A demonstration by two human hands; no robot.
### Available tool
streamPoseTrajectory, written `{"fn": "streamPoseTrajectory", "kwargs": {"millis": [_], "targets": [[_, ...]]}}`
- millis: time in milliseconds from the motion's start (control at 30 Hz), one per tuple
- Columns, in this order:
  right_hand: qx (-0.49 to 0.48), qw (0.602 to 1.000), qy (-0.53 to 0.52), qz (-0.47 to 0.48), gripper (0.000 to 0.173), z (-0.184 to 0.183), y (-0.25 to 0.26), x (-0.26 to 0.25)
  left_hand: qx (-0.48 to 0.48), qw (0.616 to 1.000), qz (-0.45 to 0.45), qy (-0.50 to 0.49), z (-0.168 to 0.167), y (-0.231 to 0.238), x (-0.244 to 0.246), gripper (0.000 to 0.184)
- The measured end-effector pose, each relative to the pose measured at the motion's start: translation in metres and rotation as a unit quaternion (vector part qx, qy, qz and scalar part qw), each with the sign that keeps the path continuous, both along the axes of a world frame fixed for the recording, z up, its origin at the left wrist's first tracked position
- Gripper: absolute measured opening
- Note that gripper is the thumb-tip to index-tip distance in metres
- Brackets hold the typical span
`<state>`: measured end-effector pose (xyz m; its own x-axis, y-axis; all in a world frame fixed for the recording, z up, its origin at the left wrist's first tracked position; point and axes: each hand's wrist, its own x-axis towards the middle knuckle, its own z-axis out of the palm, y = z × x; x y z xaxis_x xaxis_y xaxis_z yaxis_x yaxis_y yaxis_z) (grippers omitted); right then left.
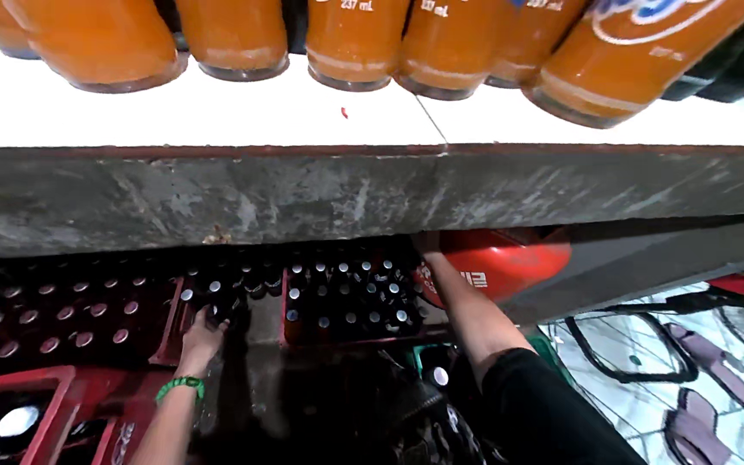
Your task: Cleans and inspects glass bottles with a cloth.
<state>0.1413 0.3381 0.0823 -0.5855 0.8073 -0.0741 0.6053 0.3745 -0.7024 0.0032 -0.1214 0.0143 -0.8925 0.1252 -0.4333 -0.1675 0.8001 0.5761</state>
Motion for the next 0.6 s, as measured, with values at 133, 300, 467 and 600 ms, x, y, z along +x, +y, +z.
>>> {"fn": "streamPoseTrajectory", "kwargs": {"millis": [133, 300, 467, 600], "targets": [[-0.074, 0.996, 0.033, -0.019, 0.059, -0.048, 0.013, -0.004, -0.025, 1.000, -0.002, 0.012, -0.022, 0.002, -0.006, 0.064], [-0.106, 0.991, -0.073, 0.036, 0.050, -0.055, 0.023, -0.005, -0.068, 0.997, -0.011, 0.042, -0.037, 0.002, -0.016, 0.059], [-0.123, 0.985, -0.108, 0.058, 0.053, -0.054, 0.024, -0.006, -0.111, 0.993, -0.021, 0.034, -0.046, 0.006, -0.025, 0.058], [-0.072, 0.979, -0.169, 0.084, 0.059, -0.056, 0.009, 0.007, -0.162, 0.986, -0.032, 0.017, -0.036, 0.016, -0.022, 0.060]]}}
